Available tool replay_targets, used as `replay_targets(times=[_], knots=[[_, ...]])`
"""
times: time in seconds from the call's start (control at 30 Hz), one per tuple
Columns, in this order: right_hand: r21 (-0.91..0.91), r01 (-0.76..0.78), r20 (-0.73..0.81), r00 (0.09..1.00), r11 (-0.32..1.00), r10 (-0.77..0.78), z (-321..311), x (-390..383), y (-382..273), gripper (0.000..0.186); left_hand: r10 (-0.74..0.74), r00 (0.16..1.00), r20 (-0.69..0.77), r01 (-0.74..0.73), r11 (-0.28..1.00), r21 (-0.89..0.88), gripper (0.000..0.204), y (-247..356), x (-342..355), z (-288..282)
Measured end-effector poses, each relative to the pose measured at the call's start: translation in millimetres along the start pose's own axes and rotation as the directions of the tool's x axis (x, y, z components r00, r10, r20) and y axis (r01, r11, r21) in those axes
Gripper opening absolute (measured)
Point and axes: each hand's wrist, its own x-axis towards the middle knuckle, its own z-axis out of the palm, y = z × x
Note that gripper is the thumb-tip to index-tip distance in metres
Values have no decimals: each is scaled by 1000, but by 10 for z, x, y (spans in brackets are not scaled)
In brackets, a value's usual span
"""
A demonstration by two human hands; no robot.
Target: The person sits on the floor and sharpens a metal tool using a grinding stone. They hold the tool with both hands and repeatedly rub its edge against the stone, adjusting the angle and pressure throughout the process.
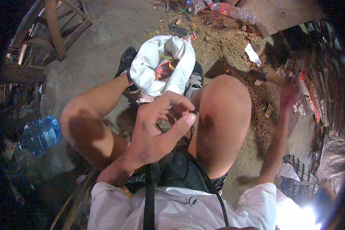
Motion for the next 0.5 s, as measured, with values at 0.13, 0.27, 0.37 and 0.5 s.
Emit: replay_targets(times=[0.13, 0.27, 0.37, 0.5], knots=[[90, -56, 31, 998, 994, 53, -80, -804, 141, 16, 34, 999, -12, -33, 999, 13, 14, -69, -10, 28], [334, -18, 13, 1000, 942, 14, -13, -1092, 307, 16, 44, 999, -4, -44, 996, 75, 14, -114, 0, 20], [72, 239, 92, 965, 968, -245, -81, -985, 375, 24, 36, 999, -16, -36, 998, 51, 14, -96, -34, 31], [-181, 309, 450, 870, 934, -201, -212, -726, 379, 30, 96, 995, 5, -96, 995, 10, 15, -66, -67, 64]])
